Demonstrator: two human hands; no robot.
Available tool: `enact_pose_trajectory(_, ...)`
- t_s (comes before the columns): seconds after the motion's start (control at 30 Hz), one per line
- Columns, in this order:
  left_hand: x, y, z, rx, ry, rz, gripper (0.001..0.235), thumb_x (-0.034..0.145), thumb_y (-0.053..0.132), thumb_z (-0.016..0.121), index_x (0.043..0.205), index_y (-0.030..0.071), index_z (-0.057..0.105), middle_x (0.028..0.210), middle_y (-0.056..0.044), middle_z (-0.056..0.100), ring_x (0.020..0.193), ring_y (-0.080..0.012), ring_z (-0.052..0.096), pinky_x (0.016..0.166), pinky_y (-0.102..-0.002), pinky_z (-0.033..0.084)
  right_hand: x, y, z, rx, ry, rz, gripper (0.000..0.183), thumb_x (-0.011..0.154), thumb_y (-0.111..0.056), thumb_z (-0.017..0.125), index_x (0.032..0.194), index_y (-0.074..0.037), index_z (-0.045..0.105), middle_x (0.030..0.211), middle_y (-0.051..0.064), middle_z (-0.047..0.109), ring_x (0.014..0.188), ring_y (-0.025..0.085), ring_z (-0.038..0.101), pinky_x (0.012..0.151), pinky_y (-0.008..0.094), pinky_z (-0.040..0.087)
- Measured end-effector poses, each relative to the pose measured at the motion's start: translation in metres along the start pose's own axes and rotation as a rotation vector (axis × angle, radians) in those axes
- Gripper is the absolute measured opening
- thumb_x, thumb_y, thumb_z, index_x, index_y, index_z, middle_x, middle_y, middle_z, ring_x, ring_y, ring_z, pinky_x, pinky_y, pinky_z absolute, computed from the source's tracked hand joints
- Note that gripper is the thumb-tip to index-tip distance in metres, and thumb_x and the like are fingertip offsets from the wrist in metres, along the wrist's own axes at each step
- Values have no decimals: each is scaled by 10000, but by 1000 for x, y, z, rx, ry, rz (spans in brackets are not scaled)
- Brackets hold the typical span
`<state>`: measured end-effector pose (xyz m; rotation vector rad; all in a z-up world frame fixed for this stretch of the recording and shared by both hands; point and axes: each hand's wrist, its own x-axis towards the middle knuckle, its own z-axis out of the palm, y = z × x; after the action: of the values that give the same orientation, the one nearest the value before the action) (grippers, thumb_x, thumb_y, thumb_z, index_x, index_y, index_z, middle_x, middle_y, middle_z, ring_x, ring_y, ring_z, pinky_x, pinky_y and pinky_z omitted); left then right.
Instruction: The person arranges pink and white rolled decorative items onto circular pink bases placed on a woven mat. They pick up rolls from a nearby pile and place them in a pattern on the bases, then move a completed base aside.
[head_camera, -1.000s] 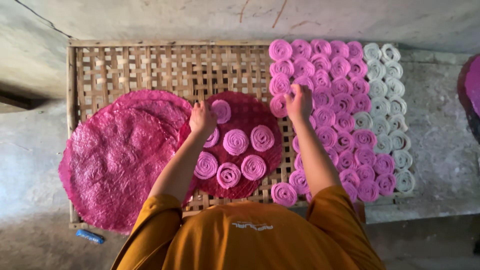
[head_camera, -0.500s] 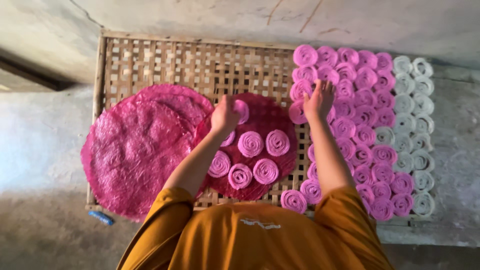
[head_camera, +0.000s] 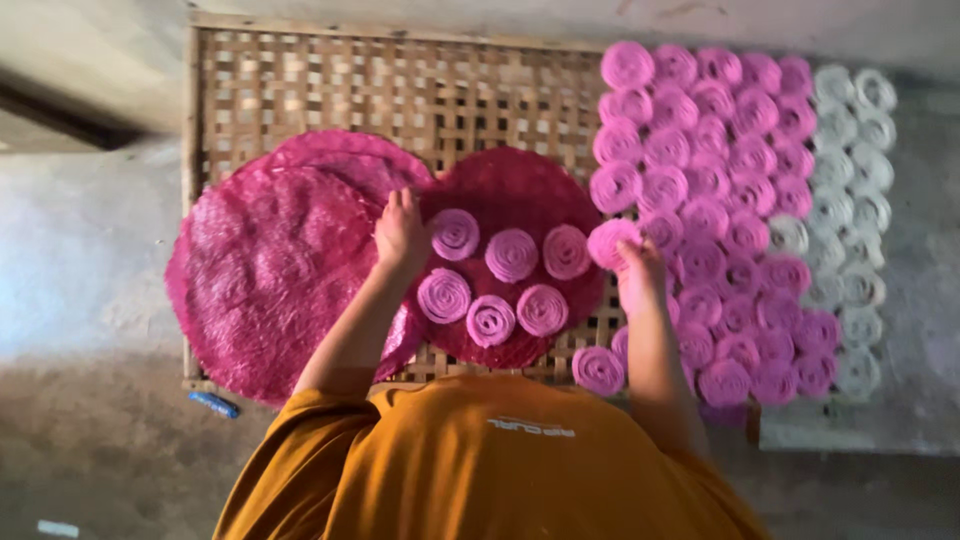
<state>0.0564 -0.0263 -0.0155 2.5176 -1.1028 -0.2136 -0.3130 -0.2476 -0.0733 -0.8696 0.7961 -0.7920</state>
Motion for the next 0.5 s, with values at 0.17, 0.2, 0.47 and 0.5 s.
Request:
enact_pose_trajectory(0.17,6,-14,18,31,108,176,206,1031,211,727,1180,264,595,1229,-97,633,1164,-337,631,1006,-435,542,0,-19,-32,-92,127,-125,436,912,-26,667,1342,-16,595,1231,100,660,1124,214,663,990,369,562)
enact_pose_trajectory(0.2,8,-18,17,-16,73,117,327,942,226,756,1209,165,578,1204,-157,619,1109,-379,624,941,-462,532,2,-19,-29,-90,133,-123,446,907,-27,669,1348,-24,598,1232,101,655,1120,212,661,981,369,561)
enact_pose_trajectory(0.47,6,-16,-16,-280,-104,37,220,914,200,748,1080,63,707,1052,-186,731,966,-420,693,820,-513,547,16,-3,28,-969,190,-516,466,861,27,697,1314,-26,598,1256,152,664,1184,339,634,1010,414,502)
enact_pose_trajectory(0.5,3,-16,-24,-335,-54,85,210,912,181,735,1081,60,709,1040,-183,737,950,-400,707,822,-501,562,17,-5,33,-1122,196,-659,461,849,45,698,1295,-17,600,1244,180,673,1199,375,643,1024,435,501)
